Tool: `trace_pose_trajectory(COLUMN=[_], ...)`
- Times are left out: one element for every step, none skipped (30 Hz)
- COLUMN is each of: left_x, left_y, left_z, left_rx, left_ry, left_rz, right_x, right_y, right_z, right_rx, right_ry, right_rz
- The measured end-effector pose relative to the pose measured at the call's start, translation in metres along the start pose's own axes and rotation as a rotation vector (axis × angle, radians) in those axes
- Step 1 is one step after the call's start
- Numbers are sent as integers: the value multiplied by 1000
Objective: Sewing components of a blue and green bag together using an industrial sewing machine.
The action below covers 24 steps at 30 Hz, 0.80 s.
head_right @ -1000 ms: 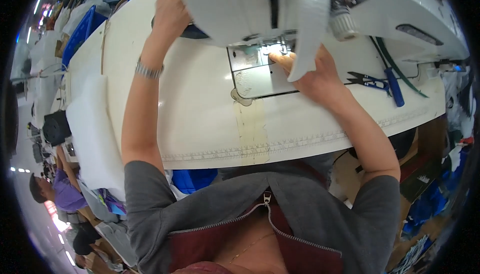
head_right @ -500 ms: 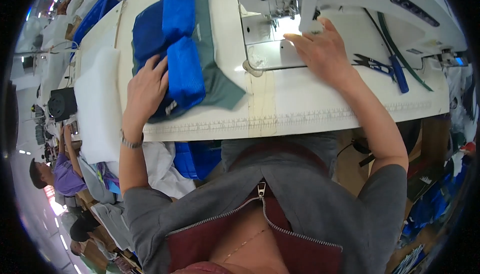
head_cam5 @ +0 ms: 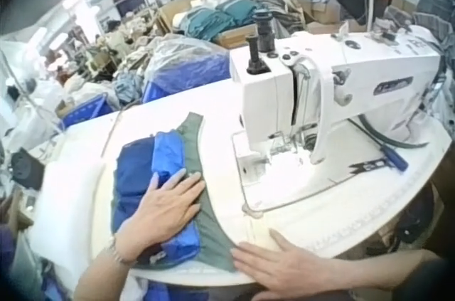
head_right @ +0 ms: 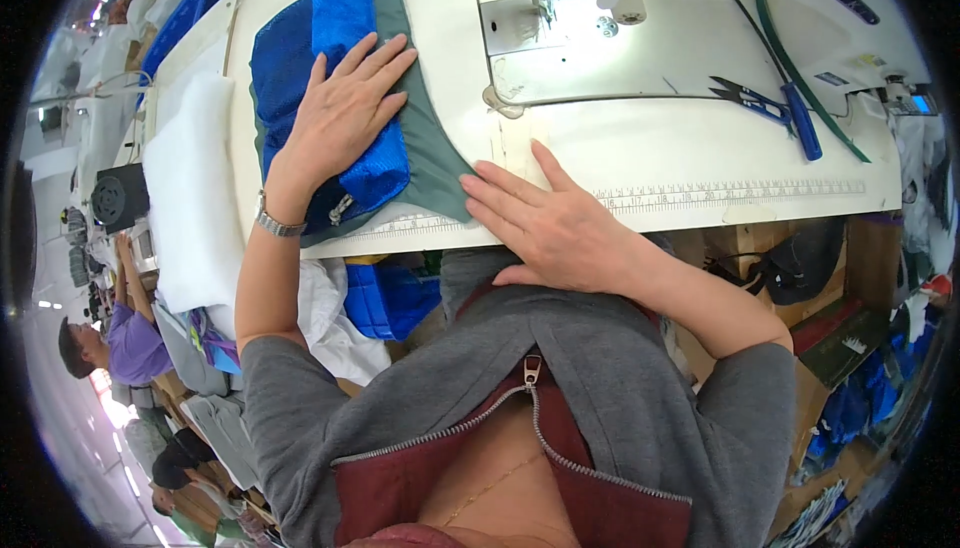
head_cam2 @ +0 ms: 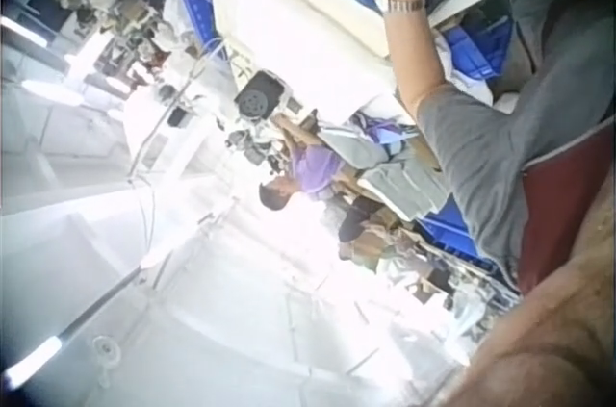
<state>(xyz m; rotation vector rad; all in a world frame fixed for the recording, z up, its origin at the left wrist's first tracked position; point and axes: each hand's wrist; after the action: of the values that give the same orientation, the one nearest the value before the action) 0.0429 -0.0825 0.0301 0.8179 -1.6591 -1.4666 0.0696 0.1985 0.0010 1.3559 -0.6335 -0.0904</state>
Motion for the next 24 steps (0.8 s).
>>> trace_pose_trajectory(left_x=[-2,-2,-1,-1,-2,-13,-26,-39,-49,-56,-64,-73,-83,-89,-88,-86,-84,-84,-85,-85,-85,-85,-85,-80], left_y=[1,3,10,18,30,43,62,90,95,90,95,87,91,94,93,92,92,92,92,92,92,92,91,74], left_z=[1,1,-2,-5,-10,-15,-25,-35,-43,-39,-40,-37,-43,-46,-45,-43,-43,-43,-44,-45,-44,-43,-41,-37], left_rx=[-11,-23,-32,-115,-199,-357,-394,-310,-371,-426,-346,-345,-421,-498,-496,-488,-479,-477,-503,-530,-530,-545,-559,-557], left_ry=[12,25,28,-15,-59,-122,-214,-330,-621,-954,-1032,-1059,-1054,-1050,-1053,-1073,-1092,-1096,-1067,-1037,-1042,-1037,-1033,-1037], left_rz=[-25,-47,-37,-207,-376,-648,-947,-1203,-1382,-1565,-1567,-1578,-1629,-1680,-1675,-1679,-1684,-1688,-1717,-1747,-1754,-1754,-1755,-1763], right_x=[0,0,0,-1,-1,-4,-4,-4,1,-2,-6,-10,-6,-2,-1,0,0,0,0,0,-2,-4,-6,-9], right_y=[0,0,1,0,-1,-1,-2,-2,0,-2,-4,-6,-4,-2,-2,-2,-3,-3,-3,-4,-4,-5,-6,-7], right_z=[-1,-1,-3,-6,-7,-10,-12,-13,-11,-12,-13,-16,-13,-11,-9,-8,-7,-8,-9,-8,-9,-12,-15,-18], right_rx=[2,2,-7,-38,-71,-80,-128,-172,-191,-188,-203,-219,-226,-227,-226,-231,-236,-237,-236,-243,-248,-243,-254,-268], right_ry=[-12,-22,-16,-11,-4,-15,-37,-61,-59,-79,-100,-125,-113,-105,-103,-103,-101,-105,-110,-114,-121,-130,-137,-144], right_rz=[16,32,22,38,52,39,85,129,142,126,132,140,142,145,143,141,137,133,132,137,140,138,139,142])
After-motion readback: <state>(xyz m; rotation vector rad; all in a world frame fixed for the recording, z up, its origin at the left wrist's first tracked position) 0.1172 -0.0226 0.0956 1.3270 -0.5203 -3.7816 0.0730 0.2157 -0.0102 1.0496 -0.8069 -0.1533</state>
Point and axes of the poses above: each hand's wrist, its own z-axis towards the middle knuckle, its own y-axis out of the back of the hand, x = y × z, and after that the axes turned 12 degrees about -y, right-handed
